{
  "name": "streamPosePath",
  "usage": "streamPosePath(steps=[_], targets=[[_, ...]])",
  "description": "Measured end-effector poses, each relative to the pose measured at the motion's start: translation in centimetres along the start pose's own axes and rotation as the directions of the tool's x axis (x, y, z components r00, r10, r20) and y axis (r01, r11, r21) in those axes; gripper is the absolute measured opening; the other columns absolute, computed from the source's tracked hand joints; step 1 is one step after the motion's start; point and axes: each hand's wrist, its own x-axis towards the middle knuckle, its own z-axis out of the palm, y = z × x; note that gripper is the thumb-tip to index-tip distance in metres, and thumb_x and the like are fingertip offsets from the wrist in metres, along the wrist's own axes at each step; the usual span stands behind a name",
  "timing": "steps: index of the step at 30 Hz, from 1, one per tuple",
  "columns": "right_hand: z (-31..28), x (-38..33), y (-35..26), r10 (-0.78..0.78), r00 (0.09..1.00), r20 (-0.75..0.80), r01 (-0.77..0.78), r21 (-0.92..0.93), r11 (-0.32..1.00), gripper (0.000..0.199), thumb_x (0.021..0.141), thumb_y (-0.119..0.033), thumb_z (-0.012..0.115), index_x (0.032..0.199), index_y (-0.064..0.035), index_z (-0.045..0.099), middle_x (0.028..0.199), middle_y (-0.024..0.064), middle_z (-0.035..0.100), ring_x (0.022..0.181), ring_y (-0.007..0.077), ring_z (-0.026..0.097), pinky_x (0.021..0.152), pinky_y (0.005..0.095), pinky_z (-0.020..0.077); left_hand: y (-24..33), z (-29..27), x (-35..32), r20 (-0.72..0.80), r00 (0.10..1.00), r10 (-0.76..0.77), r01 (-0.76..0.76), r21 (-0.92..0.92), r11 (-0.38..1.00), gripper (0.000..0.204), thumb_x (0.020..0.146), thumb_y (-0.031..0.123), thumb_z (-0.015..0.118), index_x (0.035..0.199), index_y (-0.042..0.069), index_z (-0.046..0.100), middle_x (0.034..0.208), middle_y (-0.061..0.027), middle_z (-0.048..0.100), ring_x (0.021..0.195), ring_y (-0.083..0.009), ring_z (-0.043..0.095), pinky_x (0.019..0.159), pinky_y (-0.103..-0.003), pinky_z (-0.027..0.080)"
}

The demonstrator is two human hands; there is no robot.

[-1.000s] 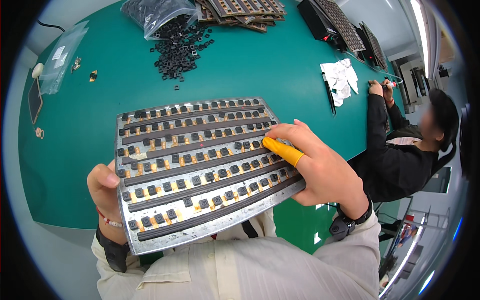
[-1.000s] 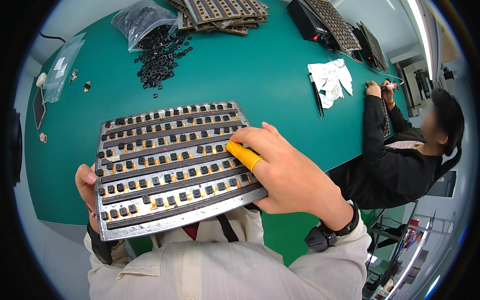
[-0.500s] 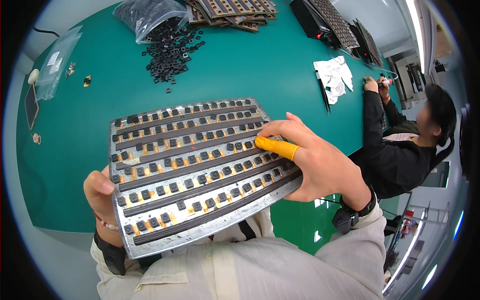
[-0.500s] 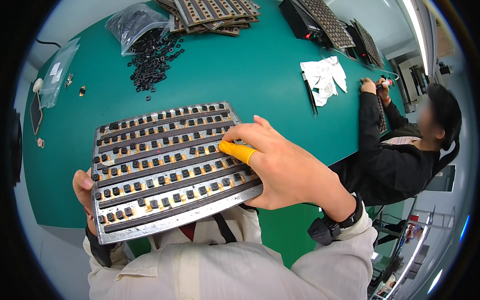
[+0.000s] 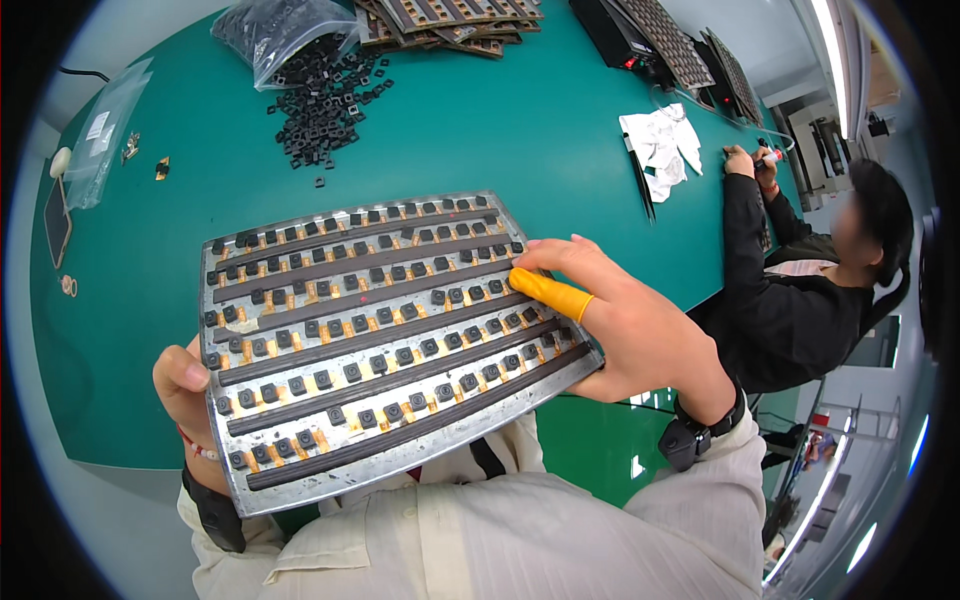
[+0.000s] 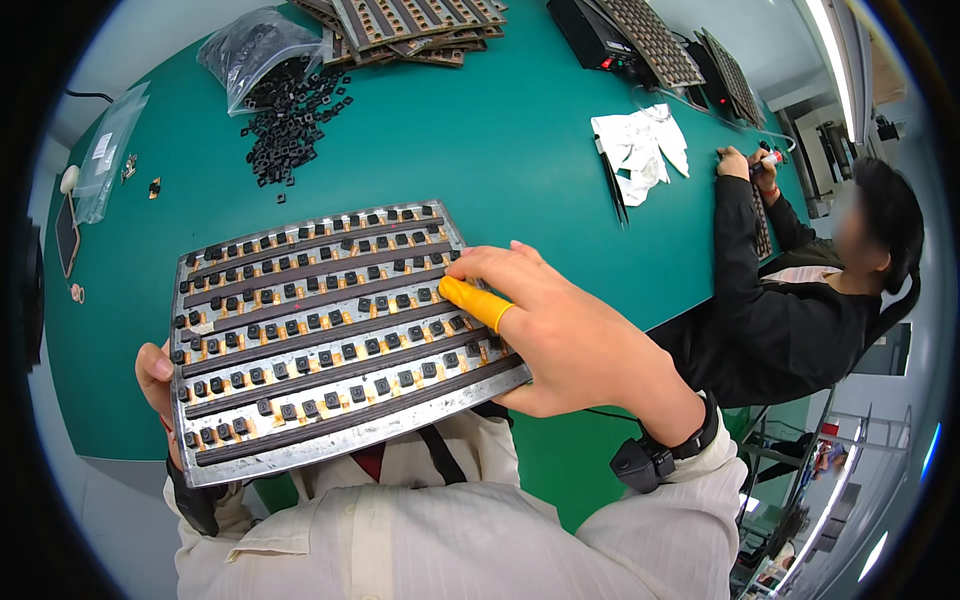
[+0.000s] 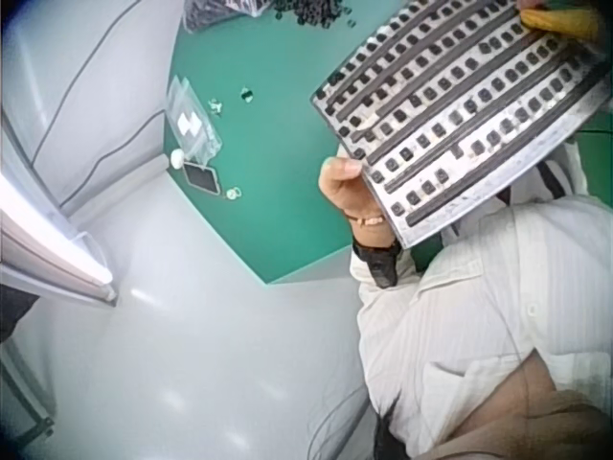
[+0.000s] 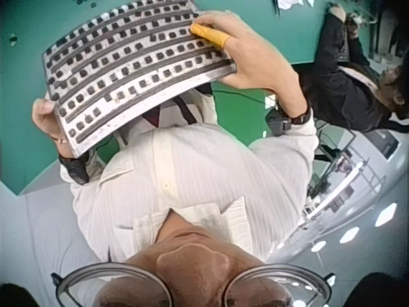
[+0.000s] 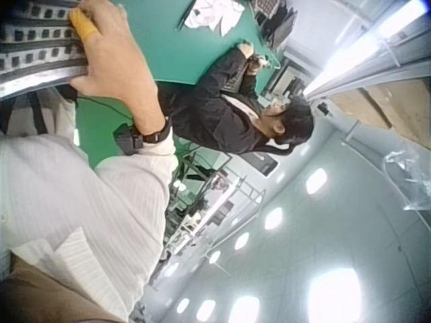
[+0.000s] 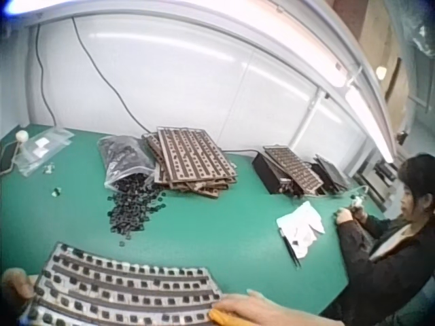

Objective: Manual assembly of small electronic sensor or camera components onto a metal tray using finger cots and a handheld tool.

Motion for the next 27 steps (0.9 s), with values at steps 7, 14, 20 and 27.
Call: streamPosePath(steps=[7, 14, 20, 27], targets=[[-0.4, 0.1, -0.6, -0.029, 0.999, 0.035, 0.032, -0.066, 0.997, 0.077, 0.063, -0.016, 0.079, 0.131, 0.0064, 0.054, 0.136, 0.0187, 0.045, 0.133, 0.0377, 0.043, 0.113, 0.0570, 0.0316, 0.1, 0.1, -0.4, -0.084, 0.996, 0.032, -0.025, 0.084, 0.996, 0.082, 0.068, 0.014, 0.048, 0.143, -0.013, 0.030, 0.142, -0.0374, 0.041, 0.126, -0.0466, 0.051, 0.105, -0.055, 0.043], [-0.6, -1.3, -0.3, 0.097, 0.993, -0.062, -0.100, -0.052, 0.994, 0.078, 0.062, -0.018, 0.081, 0.129, 0.0093, 0.053, 0.140, 0.0189, 0.043, 0.133, 0.0390, 0.042, 0.113, 0.0539, 0.0337, 0.3, -0.2, -0.3, -0.005, 1.000, -0.014, 0.014, -0.027, 1.000, 0.080, 0.069, 0.014, 0.048, 0.142, -0.015, 0.032, 0.140, -0.0378, 0.043, 0.124, -0.0465, 0.052, 0.105, -0.053, 0.044], [0.4, -2.2, 0.5, 0.183, 0.977, -0.108, -0.185, -0.012, 0.983, 0.073, 0.066, -0.019, 0.080, 0.127, 0.0099, 0.055, 0.139, 0.0193, 0.045, 0.128, 0.0375, 0.047, 0.106, 0.0427, 0.0426, 0.0, -0.1, -0.2, -0.017, 1.000, 0.020, -0.020, -0.018, 1.000, 0.078, 0.070, 0.015, 0.046, 0.141, -0.015, 0.033, 0.138, -0.0383, 0.044, 0.120, -0.0459, 0.056, 0.103, -0.053, 0.045], [1.6, -2.8, 0.7, 0.174, 0.937, -0.304, -0.173, 0.028, 0.984, 0.055, 0.072, -0.017, 0.079, 0.121, 0.0020, 0.063, 0.128, 0.0116, 0.054, 0.109, 0.0301, 0.061, 0.090, 0.0368, 0.0519, 1.3, -1.7, -1.0, -0.013, 0.999, -0.048, 0.048, -0.004, 0.999, 0.077, 0.073, 0.014, 0.043, 0.141, -0.018, 0.029, 0.138, -0.0403, 0.043, 0.119, -0.0480, 0.056, 0.099, -0.055, 0.049]])
